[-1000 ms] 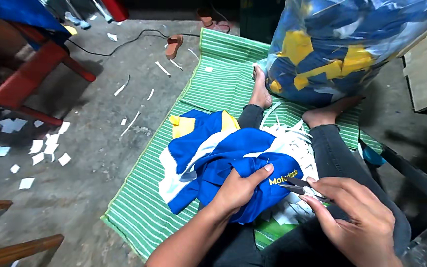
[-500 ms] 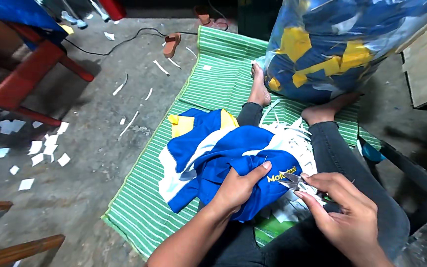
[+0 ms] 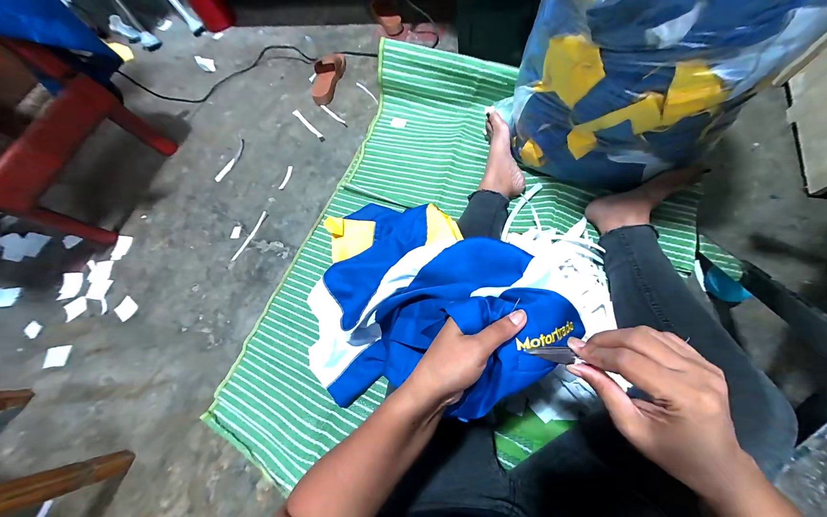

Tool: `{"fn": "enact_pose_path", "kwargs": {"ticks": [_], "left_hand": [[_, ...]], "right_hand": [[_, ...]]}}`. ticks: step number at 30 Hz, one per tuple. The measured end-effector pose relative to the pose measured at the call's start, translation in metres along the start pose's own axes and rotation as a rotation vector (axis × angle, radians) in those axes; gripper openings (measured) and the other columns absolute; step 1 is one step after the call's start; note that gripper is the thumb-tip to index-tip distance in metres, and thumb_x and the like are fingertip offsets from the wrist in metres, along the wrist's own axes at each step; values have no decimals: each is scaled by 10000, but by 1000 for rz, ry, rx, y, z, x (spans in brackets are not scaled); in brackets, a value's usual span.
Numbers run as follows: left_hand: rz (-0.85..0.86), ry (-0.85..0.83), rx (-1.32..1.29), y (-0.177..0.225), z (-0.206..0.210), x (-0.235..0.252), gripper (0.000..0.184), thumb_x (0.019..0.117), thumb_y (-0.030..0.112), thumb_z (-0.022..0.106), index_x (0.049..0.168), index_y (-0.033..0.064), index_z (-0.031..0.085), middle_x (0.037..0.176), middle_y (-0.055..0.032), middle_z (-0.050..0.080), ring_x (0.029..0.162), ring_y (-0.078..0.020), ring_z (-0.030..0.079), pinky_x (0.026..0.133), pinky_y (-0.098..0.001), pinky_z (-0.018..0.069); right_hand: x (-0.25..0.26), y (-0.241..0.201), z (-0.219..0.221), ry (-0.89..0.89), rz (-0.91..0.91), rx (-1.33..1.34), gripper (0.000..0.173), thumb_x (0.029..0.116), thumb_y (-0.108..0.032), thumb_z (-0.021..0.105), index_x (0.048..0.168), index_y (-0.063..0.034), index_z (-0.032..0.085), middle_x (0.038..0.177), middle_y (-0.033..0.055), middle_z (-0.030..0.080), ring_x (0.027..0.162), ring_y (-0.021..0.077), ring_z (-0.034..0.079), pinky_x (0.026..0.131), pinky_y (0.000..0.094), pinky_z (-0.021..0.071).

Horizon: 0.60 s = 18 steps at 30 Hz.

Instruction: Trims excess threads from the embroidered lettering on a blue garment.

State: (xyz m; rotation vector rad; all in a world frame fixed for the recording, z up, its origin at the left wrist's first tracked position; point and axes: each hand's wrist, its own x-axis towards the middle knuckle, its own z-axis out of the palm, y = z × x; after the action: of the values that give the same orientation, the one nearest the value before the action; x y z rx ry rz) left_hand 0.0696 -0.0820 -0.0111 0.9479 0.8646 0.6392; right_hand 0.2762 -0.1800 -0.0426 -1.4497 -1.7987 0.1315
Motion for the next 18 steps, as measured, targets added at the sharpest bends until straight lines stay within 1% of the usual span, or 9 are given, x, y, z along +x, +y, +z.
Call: {"fn": "enact_pose_path", "kwargs": {"ticks": [2,5,10,18], "left_hand": [[3,-3,7,1,-1,0,92,1012,28,566,1013,43,657,884,-3,723,854,-59,703,841,-254,591],[3,-1,20,4,-1,-1,96,1013,23,563,1008,42,657,874,1,720,842,-54,701,833,-247,591],[10,-5,22,3,0,-1,96,1012,23,566,1003,45,659,878,2,717,847,-52,697,836,-247,587],[14,6,28,2,2,0,83,1007,31,576,1001,43,658,866,-3,715,841,-56,697,831,-250,588]], "right_hand": [[3,4,-7,-76,28,62,264,1013,-363,636,1049,-158,797,1010,24,760,885,110,673,758,297,507],[6,7,-13,-81,48,87,264,1000,-364,650,1042,-147,795,1026,33,759,919,112,681,787,305,521],[8,2,-13,-39,33,-3,258,1008,-342,640,1038,-138,797,1013,51,764,879,138,674,752,318,495],[7,-2,-15,-23,-2,-108,267,1022,-330,613,1038,-140,800,1007,61,767,851,178,671,742,345,483]]}}
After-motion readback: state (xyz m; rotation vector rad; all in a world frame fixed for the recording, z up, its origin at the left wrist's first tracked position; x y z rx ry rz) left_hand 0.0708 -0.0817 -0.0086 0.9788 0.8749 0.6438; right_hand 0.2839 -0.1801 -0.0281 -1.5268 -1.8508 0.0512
